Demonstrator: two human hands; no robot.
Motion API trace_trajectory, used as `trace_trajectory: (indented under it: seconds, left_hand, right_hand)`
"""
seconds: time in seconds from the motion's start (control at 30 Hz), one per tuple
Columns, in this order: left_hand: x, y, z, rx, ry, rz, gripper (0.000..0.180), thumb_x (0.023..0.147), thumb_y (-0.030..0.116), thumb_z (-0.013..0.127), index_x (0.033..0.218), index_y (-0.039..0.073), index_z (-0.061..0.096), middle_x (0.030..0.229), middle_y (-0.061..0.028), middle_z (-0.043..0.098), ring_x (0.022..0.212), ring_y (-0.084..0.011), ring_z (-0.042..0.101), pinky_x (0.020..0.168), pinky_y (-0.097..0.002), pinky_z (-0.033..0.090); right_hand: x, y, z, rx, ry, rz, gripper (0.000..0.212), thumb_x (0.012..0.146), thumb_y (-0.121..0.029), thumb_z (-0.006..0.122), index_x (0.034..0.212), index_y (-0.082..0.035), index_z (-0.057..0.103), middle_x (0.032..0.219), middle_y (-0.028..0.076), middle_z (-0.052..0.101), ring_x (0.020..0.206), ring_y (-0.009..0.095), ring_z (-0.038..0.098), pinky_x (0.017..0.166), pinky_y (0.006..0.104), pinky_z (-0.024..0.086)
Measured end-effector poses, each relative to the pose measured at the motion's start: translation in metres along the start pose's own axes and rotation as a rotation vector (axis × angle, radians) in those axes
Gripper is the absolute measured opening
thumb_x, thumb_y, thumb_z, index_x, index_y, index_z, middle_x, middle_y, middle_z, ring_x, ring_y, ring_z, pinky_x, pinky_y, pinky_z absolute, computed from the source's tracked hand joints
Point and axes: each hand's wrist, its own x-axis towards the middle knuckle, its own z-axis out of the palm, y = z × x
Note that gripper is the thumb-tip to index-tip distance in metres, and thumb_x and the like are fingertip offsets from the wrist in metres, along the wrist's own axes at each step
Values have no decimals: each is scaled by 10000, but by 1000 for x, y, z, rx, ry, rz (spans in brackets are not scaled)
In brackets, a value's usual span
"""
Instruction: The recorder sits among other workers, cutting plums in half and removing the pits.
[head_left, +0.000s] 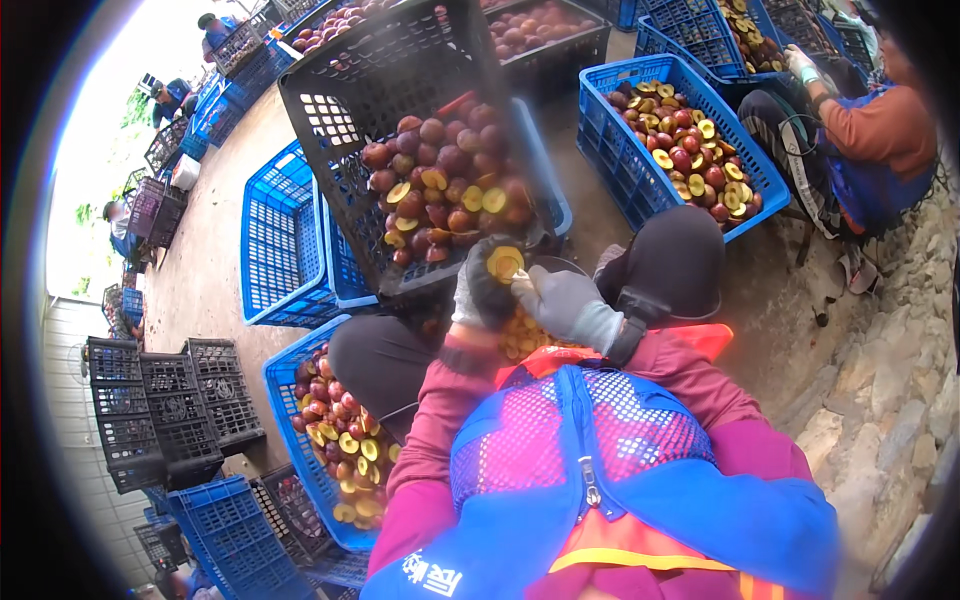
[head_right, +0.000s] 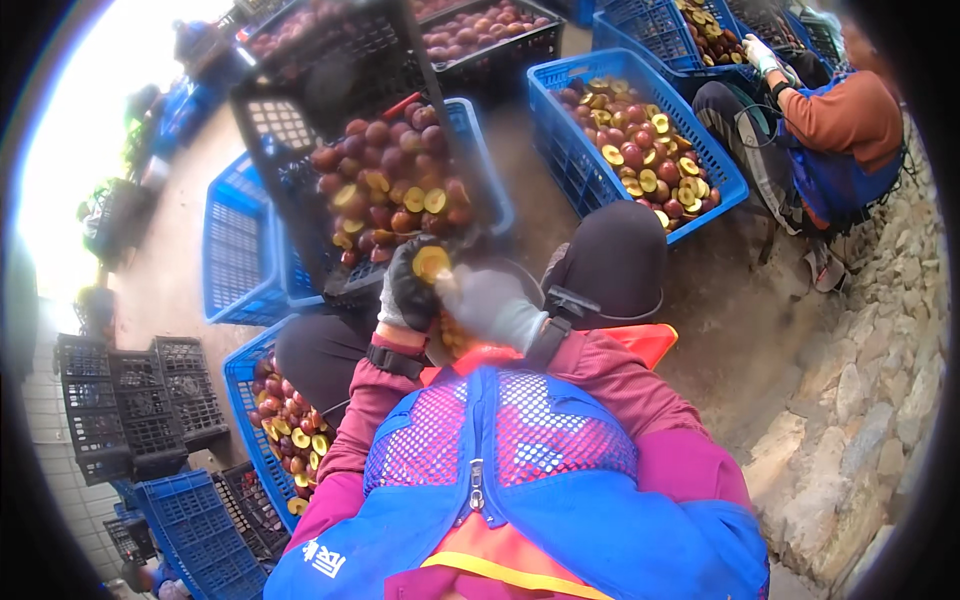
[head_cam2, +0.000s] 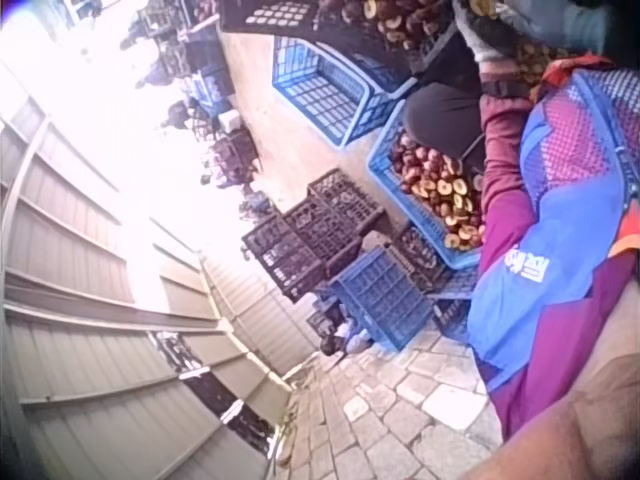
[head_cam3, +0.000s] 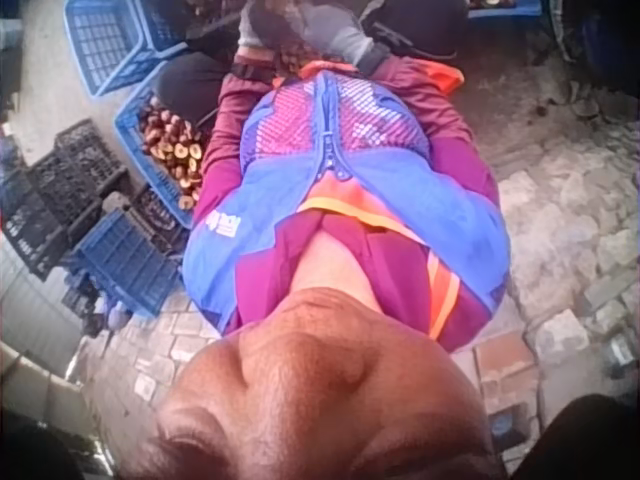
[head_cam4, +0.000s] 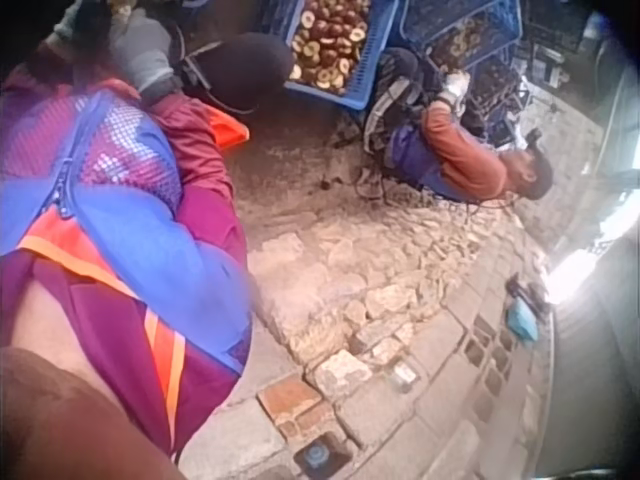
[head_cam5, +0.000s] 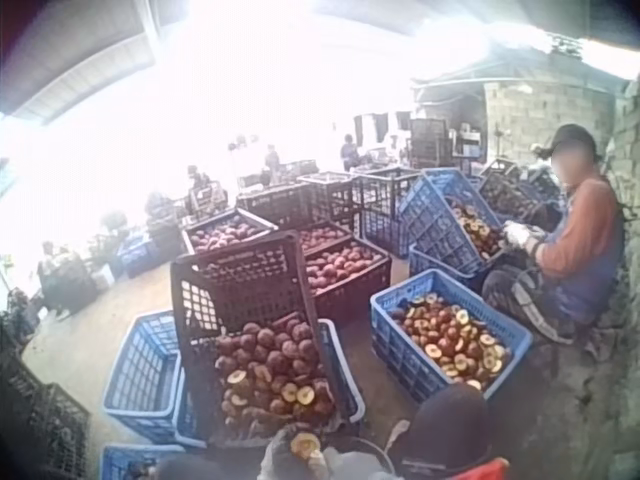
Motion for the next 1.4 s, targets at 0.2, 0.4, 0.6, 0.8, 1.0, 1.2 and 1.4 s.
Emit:
trace_trajectory:
  seconds: [0.2,0.4,0.6,0.8,1.0,1.2,1.4]
  left_hand:
    - [-2,-3,14,-363,47,-358,134,1033,185,637,1083,61,650,956,-82,689,888,-202,686,816,-340,559]
    - [19,-23,5,-1038,-331,-459,298,1116,312,530,1186,64,679,1046,-51,706,936,-143,668,789,-318,564]
    - [128,-98,25,116,-171,-335,448,964,325,684,1323,59,654,1137,-180,743,1034,-361,721,913,-414,565]
    - [170,-130,77,647,-354,-300,635,927,348,686,1483,69,560,1359,-244,676,1275,-446,632,1077,-468,510]
    - [127,-97,32,-209,-207,-527,586,900,172,713,1448,28,561,1318,-200,683,1155,-364,696,1020,-411,558]
    - [35,-15,-8,-292,-94,-111,559,971,70,610,1509,-19,485,1321,-195,667,1184,-306,670,1008,-394,549]
    - [0,-6,-9,-460,18,-210,371,1067,155,534,1399,-6,565,1282,-146,670,1152,-273,662,1006,-381,534]
  right_hand:
    - [2,29,37,52,-69,-181,325,1103,-309,476,1079,-37,653,824,189,694,702,365,697,629,508,545]
    - [-1,19,1,1532,-630,585,473,1126,-438,514,956,-20,656,607,13,540,457,106,502,352,287,371]
    - [-10,45,25,566,-308,-57,389,1102,-380,517,1147,-45,710,836,131,681,845,273,691,722,408,545]
    - [-14,39,-6,120,-391,214,485,1080,-458,427,1141,-96,744,1088,231,751,1003,432,700,911,527,526]
    - [-1,47,-19,492,98,313,376,1079,-417,548,1140,-76,693,919,126,686,777,286,665,716,427,520]
    - [27,40,-2,325,177,152,402,1096,-447,540,1139,-62,646,795,211,709,673,398,700,662,497,553]
    - [20,3,1,88,5,212,486,1097,-500,463,1067,-46,633,865,289,717,846,508,695,758,621,512]
